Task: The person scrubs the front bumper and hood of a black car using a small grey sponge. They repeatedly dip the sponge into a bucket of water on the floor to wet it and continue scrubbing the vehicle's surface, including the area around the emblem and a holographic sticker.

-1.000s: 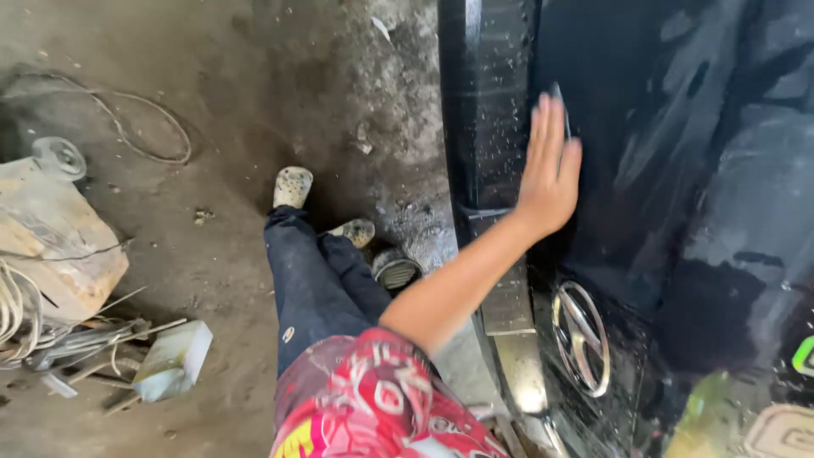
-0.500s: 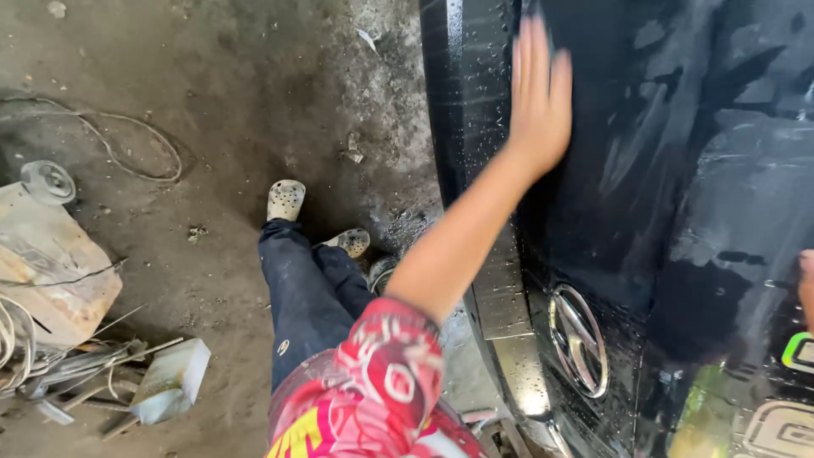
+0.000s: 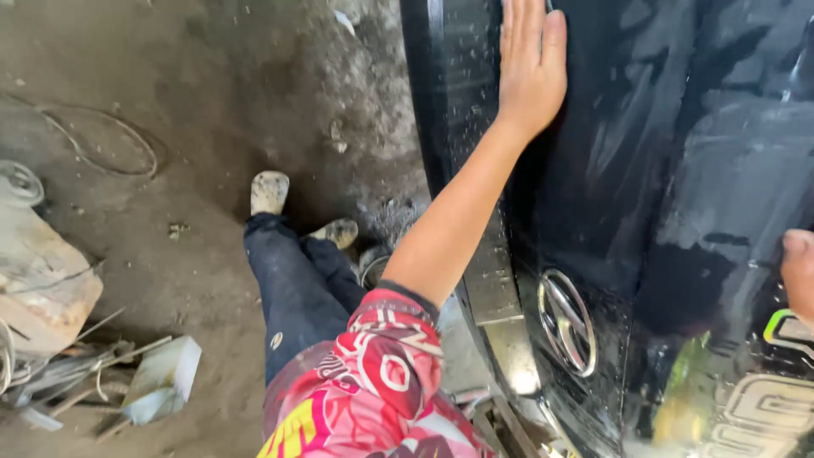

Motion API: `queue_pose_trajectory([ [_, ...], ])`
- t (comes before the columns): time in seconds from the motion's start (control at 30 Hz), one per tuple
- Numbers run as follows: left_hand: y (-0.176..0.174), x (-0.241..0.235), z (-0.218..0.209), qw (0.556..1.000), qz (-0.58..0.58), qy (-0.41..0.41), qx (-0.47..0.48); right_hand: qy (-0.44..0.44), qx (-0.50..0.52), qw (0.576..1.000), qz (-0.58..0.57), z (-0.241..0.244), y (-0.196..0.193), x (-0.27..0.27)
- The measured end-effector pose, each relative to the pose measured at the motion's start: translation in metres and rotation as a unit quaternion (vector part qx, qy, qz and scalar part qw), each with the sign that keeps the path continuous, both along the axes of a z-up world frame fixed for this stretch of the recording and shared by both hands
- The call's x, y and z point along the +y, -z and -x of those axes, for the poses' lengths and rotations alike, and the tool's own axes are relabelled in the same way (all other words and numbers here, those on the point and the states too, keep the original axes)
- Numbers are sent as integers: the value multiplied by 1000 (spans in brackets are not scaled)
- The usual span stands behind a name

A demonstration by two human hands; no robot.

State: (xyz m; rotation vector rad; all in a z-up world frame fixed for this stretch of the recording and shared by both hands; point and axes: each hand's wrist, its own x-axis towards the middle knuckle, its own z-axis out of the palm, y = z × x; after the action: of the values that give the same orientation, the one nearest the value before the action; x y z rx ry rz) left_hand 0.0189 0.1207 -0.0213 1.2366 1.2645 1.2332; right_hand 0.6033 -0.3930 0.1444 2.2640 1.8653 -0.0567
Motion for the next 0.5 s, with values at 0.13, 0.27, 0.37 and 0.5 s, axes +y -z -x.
queue_pose_trajectory([
  [0.13,-63,-83,59,991,-72,86,-78,-113,-52,992,-17,29,16,67],
  [0.27,-47,-35,42,993,-42,105,-40,-28,-48,998,26,55,7,78],
  [0.37,-41,-8,22,998,2,67,-22,2,-38,997,62,64,-9,61],
  [0.5,-71,-95,54,986,-88,142,-25,-39,-26,996,70,64,2,86],
])
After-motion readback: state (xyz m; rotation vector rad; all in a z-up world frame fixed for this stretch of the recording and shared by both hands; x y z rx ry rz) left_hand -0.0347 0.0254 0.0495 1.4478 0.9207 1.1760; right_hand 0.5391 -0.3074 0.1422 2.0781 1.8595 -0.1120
